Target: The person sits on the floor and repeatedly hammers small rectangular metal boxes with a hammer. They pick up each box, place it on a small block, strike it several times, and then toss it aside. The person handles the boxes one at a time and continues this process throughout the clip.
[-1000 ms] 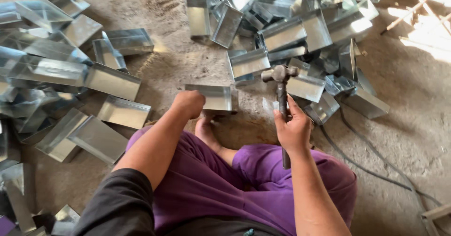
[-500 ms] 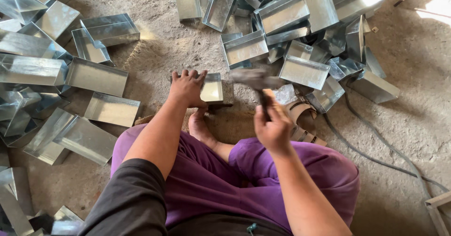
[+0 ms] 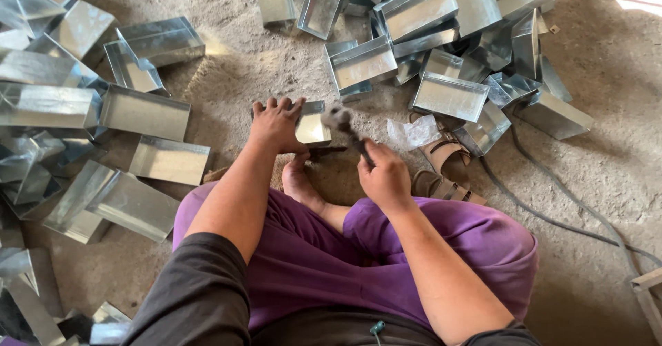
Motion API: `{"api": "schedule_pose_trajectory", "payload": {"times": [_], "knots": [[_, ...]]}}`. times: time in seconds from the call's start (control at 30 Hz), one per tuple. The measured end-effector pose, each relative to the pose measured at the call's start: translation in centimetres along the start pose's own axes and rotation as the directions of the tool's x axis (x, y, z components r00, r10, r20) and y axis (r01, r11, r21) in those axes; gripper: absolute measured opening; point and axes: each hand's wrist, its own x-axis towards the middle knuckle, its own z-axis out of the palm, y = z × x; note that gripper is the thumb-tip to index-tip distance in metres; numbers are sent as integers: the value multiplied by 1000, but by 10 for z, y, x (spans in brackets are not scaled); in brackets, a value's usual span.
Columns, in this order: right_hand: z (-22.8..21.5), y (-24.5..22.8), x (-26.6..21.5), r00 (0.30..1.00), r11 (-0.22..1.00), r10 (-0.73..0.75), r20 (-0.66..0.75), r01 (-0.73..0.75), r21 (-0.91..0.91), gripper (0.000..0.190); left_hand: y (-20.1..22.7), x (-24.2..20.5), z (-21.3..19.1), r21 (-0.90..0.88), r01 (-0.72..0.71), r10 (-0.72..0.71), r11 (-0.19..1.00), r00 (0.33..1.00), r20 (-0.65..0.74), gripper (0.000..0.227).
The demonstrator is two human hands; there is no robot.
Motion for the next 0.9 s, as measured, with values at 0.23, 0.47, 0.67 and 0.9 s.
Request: {"api": "schedule_pose_trajectory", "payload": {"times": [0.23, 0.47, 0.67, 0.9], "knots": [[12, 22, -8, 981, 985, 172, 93, -171, -20, 38, 5, -7, -7, 10, 40, -40, 999, 997, 71, 139], [14, 34, -2, 884, 932, 363, 293, -340, -130, 22, 2, 4, 12, -53, 131, -129, 990, 991, 41, 87], [7, 34, -4, 878, 918, 392, 275, -392, -55, 21, 2, 23, 29, -254, 153, -171, 955, 984, -49, 31], [-38, 12, 6, 756, 782, 622, 203, -607, -137, 37, -7, 21, 27, -568, -408, -66, 715, 769, -636, 30]]}}
